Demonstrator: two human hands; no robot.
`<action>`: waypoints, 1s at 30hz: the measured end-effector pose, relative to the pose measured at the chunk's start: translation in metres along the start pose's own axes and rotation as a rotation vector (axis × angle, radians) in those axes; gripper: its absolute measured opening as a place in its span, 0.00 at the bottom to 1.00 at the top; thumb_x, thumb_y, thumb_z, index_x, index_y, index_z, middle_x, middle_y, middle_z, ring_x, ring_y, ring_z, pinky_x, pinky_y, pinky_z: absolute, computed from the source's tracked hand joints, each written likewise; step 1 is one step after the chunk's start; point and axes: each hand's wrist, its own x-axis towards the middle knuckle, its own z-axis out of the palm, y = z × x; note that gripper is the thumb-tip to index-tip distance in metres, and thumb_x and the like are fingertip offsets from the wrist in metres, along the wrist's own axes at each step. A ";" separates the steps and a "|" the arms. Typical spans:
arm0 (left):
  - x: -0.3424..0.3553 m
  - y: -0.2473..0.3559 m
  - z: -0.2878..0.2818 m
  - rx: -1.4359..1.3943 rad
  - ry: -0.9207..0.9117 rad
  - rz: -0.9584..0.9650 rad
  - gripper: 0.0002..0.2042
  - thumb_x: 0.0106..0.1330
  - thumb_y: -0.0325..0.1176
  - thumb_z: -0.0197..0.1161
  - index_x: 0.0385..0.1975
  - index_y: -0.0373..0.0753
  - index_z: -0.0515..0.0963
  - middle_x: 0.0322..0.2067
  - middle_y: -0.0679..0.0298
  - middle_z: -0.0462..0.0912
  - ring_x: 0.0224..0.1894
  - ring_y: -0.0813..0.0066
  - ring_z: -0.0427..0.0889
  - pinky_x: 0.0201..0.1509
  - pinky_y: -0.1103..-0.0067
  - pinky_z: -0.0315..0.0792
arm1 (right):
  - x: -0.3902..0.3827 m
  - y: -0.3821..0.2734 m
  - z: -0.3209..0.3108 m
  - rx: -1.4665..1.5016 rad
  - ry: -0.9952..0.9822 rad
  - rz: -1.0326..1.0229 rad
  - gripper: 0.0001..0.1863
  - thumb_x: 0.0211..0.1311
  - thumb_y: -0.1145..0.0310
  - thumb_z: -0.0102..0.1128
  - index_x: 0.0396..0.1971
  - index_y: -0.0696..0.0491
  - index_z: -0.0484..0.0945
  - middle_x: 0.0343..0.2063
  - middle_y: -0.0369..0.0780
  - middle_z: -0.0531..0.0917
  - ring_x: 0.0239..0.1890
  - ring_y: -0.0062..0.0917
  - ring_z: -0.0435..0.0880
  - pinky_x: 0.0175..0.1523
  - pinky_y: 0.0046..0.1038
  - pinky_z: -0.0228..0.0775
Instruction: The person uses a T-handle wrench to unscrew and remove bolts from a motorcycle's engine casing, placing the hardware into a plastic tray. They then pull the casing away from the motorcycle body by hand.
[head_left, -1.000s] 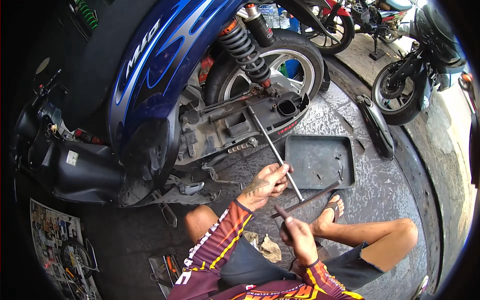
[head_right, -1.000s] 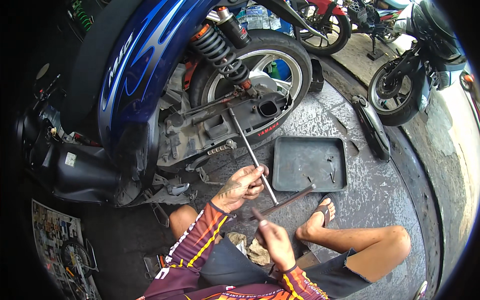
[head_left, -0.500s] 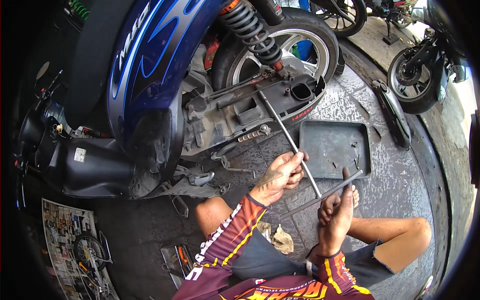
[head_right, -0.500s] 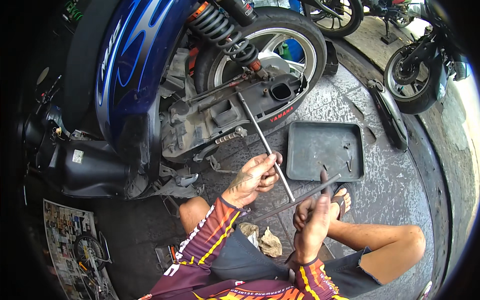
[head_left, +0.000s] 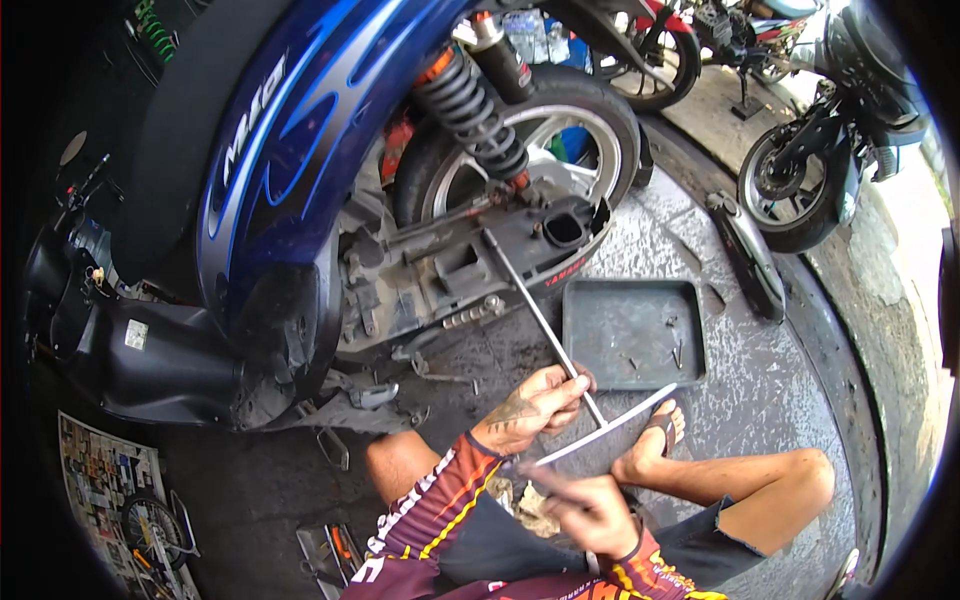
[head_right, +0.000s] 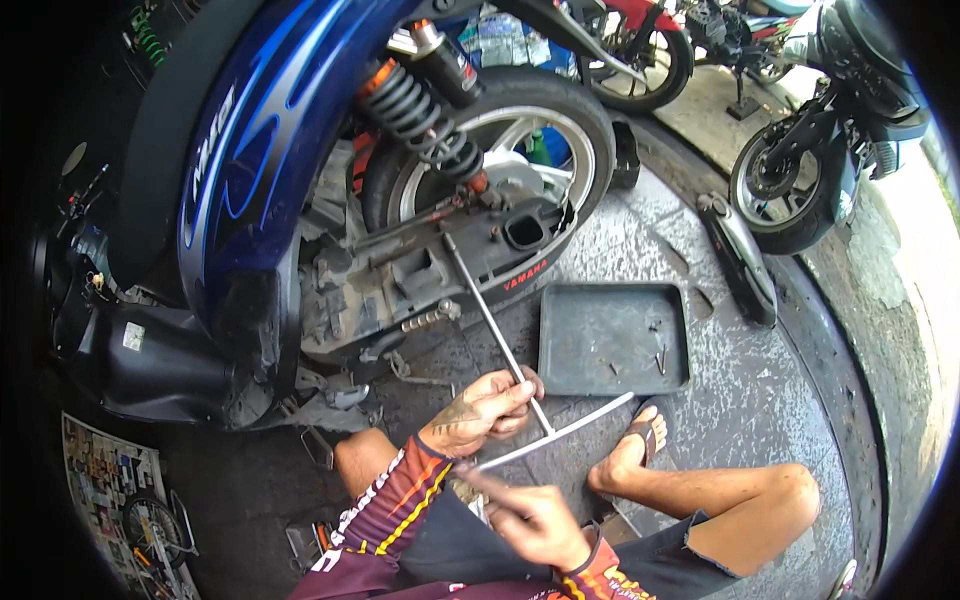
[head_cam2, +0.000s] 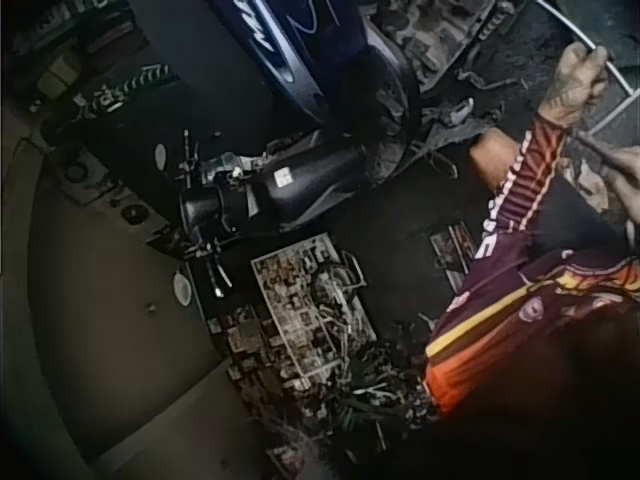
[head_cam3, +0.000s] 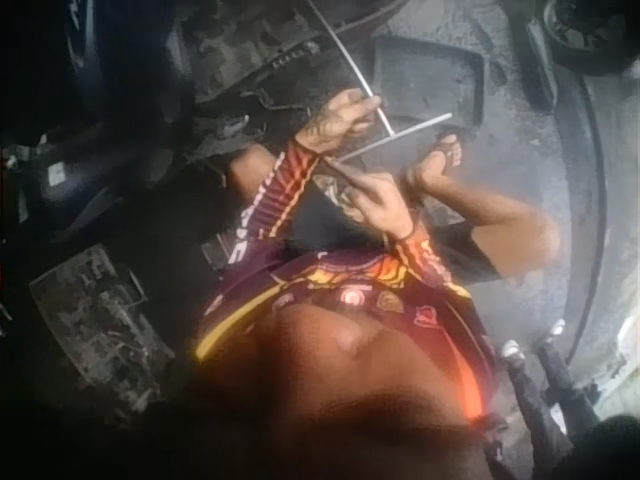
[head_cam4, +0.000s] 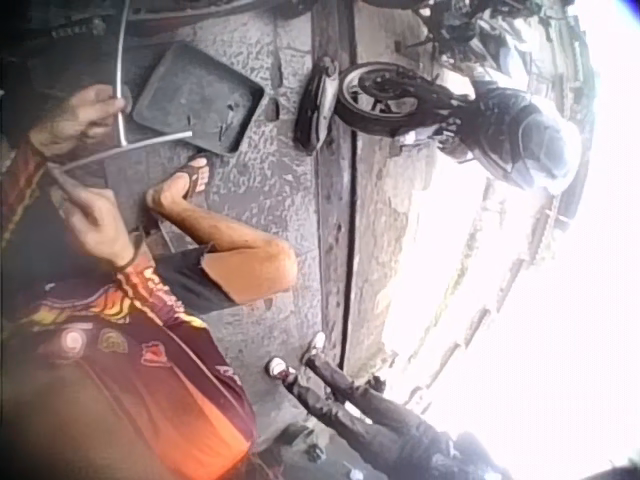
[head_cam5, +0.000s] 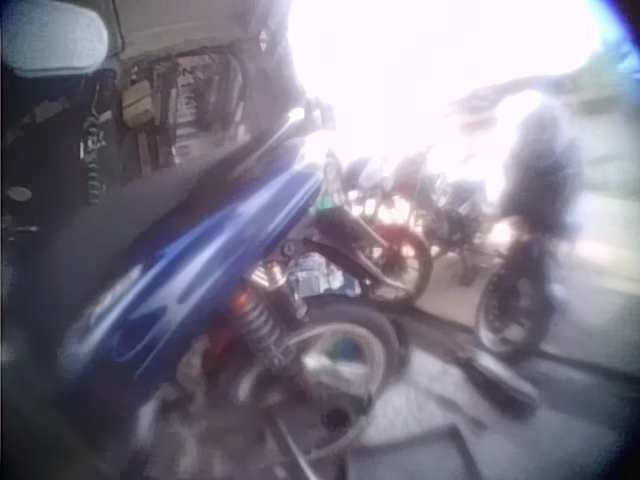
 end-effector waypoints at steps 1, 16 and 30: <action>0.003 0.004 0.000 -0.002 -0.005 0.019 0.10 0.68 0.40 0.52 0.37 0.39 0.70 0.16 0.78 0.56 0.15 0.90 0.52 0.17 0.88 0.44 | 0.005 -0.005 0.003 -0.100 -0.132 0.100 0.23 0.54 0.78 0.51 0.52 0.60 0.66 0.17 0.33 0.73 0.18 0.16 0.69 0.25 0.18 0.60; 0.006 0.003 0.002 -0.018 0.073 0.072 0.11 0.70 0.42 0.48 0.34 0.41 0.69 0.14 0.79 0.51 0.14 0.90 0.49 0.16 0.87 0.42 | 0.007 0.001 0.005 0.251 -0.143 0.303 0.34 0.59 0.76 0.48 0.66 0.54 0.48 0.16 0.31 0.65 0.17 0.11 0.60 0.24 0.15 0.54; 0.003 0.004 -0.008 -0.041 0.043 0.157 0.11 0.68 0.43 0.50 0.34 0.42 0.70 0.14 0.80 0.53 0.13 0.91 0.50 0.15 0.88 0.43 | -0.029 0.039 0.007 -0.781 -0.418 0.065 0.20 0.52 0.72 0.52 0.48 0.56 0.73 0.19 0.51 0.78 0.22 0.46 0.77 0.34 0.40 0.69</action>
